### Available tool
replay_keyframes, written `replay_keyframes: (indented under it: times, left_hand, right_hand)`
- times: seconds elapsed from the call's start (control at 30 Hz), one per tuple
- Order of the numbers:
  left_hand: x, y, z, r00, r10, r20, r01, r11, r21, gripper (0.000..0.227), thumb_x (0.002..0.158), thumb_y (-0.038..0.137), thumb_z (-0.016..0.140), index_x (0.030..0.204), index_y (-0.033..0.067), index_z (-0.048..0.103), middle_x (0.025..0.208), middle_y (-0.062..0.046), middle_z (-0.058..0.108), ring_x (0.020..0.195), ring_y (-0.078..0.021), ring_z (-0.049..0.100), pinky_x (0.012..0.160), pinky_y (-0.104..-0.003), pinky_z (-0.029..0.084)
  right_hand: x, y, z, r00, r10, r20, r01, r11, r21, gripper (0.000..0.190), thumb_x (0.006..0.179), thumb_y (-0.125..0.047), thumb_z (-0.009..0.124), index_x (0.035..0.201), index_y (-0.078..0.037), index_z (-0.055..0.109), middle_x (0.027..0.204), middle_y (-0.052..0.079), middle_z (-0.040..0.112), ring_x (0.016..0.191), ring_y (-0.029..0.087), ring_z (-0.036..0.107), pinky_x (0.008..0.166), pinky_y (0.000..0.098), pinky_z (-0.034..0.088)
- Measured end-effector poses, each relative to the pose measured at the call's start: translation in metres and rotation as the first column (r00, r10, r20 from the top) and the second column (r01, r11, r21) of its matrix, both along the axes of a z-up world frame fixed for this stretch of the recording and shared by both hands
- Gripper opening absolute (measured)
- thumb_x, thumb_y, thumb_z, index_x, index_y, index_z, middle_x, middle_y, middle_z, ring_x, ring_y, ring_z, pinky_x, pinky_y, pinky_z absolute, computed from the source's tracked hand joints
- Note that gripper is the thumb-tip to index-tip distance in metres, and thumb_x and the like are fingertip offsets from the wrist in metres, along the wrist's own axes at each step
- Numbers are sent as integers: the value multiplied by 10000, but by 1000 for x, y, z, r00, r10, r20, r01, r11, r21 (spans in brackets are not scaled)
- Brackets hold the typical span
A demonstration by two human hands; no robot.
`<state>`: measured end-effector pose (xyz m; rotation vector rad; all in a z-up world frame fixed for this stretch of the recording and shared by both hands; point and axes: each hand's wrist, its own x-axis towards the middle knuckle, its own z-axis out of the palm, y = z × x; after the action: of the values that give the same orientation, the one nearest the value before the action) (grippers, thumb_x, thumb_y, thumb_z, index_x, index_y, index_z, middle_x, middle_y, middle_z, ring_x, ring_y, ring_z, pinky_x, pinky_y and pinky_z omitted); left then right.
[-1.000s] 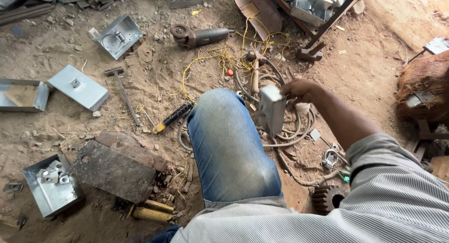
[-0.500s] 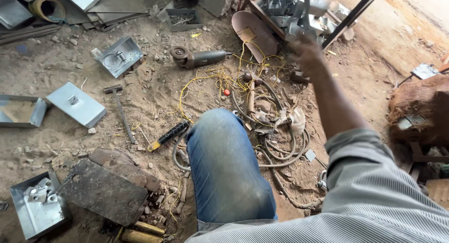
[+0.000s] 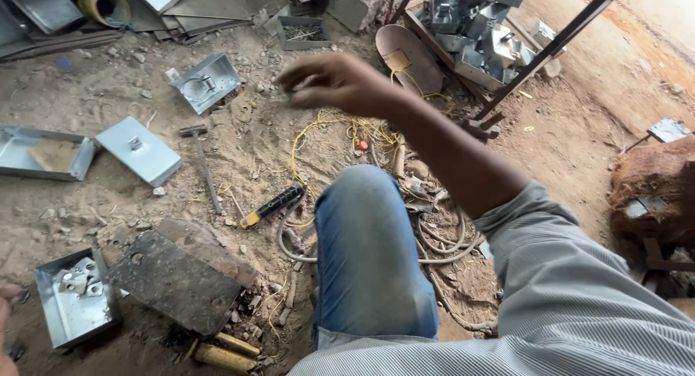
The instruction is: The person welds a small metal tab onto a metal box and then places internal components and a metal bracket into the box.
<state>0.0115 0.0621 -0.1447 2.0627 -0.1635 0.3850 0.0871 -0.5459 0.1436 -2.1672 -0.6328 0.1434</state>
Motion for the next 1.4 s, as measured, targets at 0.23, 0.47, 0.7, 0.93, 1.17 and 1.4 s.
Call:
replay_keyframes:
  times: [0.23, 0.47, 0.7, 0.93, 1.17, 1.4]
  left_hand:
    - [7, 20, -15, 999, 7, 41, -8, 1000, 20, 251, 1236, 172, 426, 1334, -43, 510, 1183, -148, 597, 1181, -242, 589, 1090, -363, 483]
    - [-5, 6, 9, 996, 81, -27, -80, 996, 39, 334, 1211, 250, 516, 1328, -60, 559, 1213, -200, 664, 1189, -276, 622, 1111, -423, 476]
    - [-40, -55, 100, 981, 124, -148, -150, 973, -175, 347, 1137, 244, 619, 1338, -38, 595, 1254, -121, 685, 1053, -161, 589, 899, -284, 439]
    - [-43, -90, 136, 981, 110, -158, -120, 991, -56, 323, 1109, 191, 650, 1319, -53, 629, 1218, -154, 693, 1093, -179, 648, 989, -302, 501]
    - [-49, -113, 169, 877, 125, -465, 105, 893, 439, 514, 892, 350, 748, 1340, 111, 671, 1208, -171, 725, 1081, -341, 707, 907, -444, 549]
    - [-56, -125, 159, 614, -61, -787, 577, 715, 395, 568, 920, 413, 687, 1401, 131, 579, 1337, -163, 661, 1250, -338, 624, 1057, -449, 500]
  right_hand:
    - [-12, 161, -41, 861, 507, 34, -493, 851, -181, 486, 1014, -311, 669, 1442, -106, 565, 1435, 104, 655, 1203, 243, 698, 1081, 390, 571]
    - [-29, 209, -134, 768, 584, -262, -623, 589, -514, 527, 943, -319, 692, 1422, -149, 551, 1399, 109, 627, 1206, 283, 643, 1071, 450, 497]
    - [-46, 230, -147, 727, 639, -252, -664, 561, -494, 593, 924, -368, 701, 1449, -165, 515, 1341, 119, 645, 1122, 280, 681, 929, 438, 591]
    - [-47, 226, -135, 764, 583, -278, -620, 542, -567, 608, 914, -389, 704, 1455, -191, 509, 1308, 102, 652, 1078, 270, 694, 867, 427, 615]
    - [-45, 208, -115, 760, 611, -223, -620, 578, -531, 585, 882, -304, 742, 1420, -191, 543, 1342, 140, 625, 1163, 369, 633, 907, 511, 536]
    - [-54, 215, -80, 743, 607, -282, -639, 516, -571, 586, 918, -359, 697, 1449, -183, 521, 1377, 126, 613, 1215, 352, 612, 1000, 484, 505]
